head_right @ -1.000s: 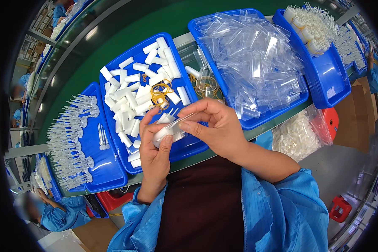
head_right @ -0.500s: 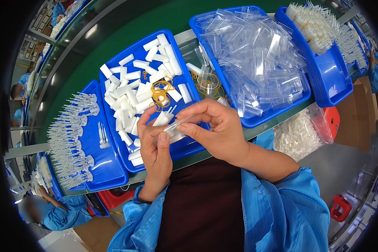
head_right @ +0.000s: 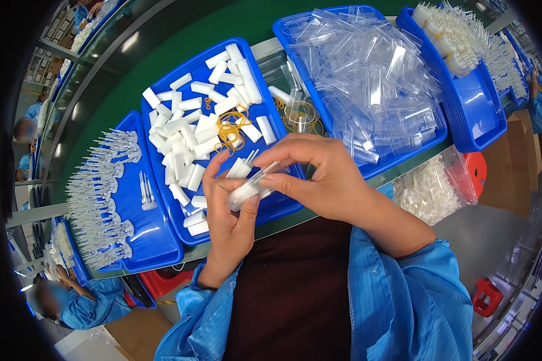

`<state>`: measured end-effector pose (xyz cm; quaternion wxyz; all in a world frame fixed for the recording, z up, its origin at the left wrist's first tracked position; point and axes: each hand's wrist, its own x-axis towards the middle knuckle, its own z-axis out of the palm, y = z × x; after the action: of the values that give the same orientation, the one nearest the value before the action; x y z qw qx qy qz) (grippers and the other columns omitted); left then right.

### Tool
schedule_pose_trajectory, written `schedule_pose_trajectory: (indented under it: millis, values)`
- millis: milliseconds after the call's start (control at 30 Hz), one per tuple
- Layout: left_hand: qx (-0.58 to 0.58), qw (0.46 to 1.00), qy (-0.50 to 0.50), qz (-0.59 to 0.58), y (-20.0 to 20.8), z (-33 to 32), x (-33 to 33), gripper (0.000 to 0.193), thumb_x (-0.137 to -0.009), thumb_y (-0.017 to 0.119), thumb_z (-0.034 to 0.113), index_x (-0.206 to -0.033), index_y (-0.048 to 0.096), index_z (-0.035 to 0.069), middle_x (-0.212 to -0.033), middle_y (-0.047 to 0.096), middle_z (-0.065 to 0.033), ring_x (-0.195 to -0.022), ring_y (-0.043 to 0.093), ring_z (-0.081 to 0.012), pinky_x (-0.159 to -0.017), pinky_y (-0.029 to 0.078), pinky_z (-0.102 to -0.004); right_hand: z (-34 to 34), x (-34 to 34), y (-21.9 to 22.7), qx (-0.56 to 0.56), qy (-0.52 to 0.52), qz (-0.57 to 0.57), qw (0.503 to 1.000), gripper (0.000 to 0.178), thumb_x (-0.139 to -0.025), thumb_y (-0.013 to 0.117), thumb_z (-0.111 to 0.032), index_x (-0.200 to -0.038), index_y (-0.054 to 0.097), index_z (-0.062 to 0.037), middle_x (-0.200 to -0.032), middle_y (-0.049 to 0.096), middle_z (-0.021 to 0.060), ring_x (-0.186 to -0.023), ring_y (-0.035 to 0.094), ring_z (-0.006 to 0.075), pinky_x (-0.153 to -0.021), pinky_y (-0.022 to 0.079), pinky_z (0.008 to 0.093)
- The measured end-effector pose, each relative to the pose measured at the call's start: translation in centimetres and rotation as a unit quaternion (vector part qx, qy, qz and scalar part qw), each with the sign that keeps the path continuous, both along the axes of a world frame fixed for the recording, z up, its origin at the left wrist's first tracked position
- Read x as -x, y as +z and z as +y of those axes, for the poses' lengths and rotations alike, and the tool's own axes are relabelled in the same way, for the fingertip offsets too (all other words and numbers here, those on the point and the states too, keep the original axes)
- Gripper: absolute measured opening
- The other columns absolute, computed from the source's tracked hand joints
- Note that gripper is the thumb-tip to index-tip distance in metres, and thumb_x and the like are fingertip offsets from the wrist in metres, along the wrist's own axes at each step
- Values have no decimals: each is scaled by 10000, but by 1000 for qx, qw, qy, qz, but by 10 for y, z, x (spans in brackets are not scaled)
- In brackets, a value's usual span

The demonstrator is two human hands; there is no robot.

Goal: The person assembles component sets by attaching white cylinders onto the pins of a base, sliding clear plastic sleeves over the cylinders, securing the bundle with a rubber band, and placing it onto a tray.

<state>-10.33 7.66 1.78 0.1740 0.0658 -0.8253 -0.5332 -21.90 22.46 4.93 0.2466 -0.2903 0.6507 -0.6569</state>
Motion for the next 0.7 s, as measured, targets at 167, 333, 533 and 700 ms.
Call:
schedule_pose_trajectory:
  millis: [167,333,533,700]
  values:
    - [28,1000,2,8,-1,5,2,222,-828,594,54,-1019,491,8,-1325,285,-260,-1060,482,-323,-891,396,-397,5,-2,8,-148,-50,330,931,218,-682,771,-126,-874,685,-70,-849,654,52,-867,614,190,-795,383,301]
    - [-16,997,-9,70,-7,9,-1,572,-726,536,-29,-1257,327,3,-1380,217,-276,-1238,337,-377,-996,310,-443,4,-3,0,-110,-33,245,963,238,-657,795,-184,-850,688,-96,-830,659,13,-834,562,165,-794,357,299]
    - [-39,984,-59,165,-13,11,-1,820,-617,470,-22,-1368,141,17,-1411,118,-332,-1332,165,-430,-1068,167,-489,1,-17,-10,-76,-15,121,990,226,-638,810,-181,-826,699,-124,-821,573,26,-820,553,168,-750,396,289]
    - [-22,980,-49,189,-15,11,0,815,-631,493,14,-1372,154,13,-1404,108,-351,-1341,140,-442,-1072,153,-495,0,-21,-17,-56,-26,130,990,234,-637,812,-181,-833,701,-120,-840,574,28,-828,543,173,-718,411,282]
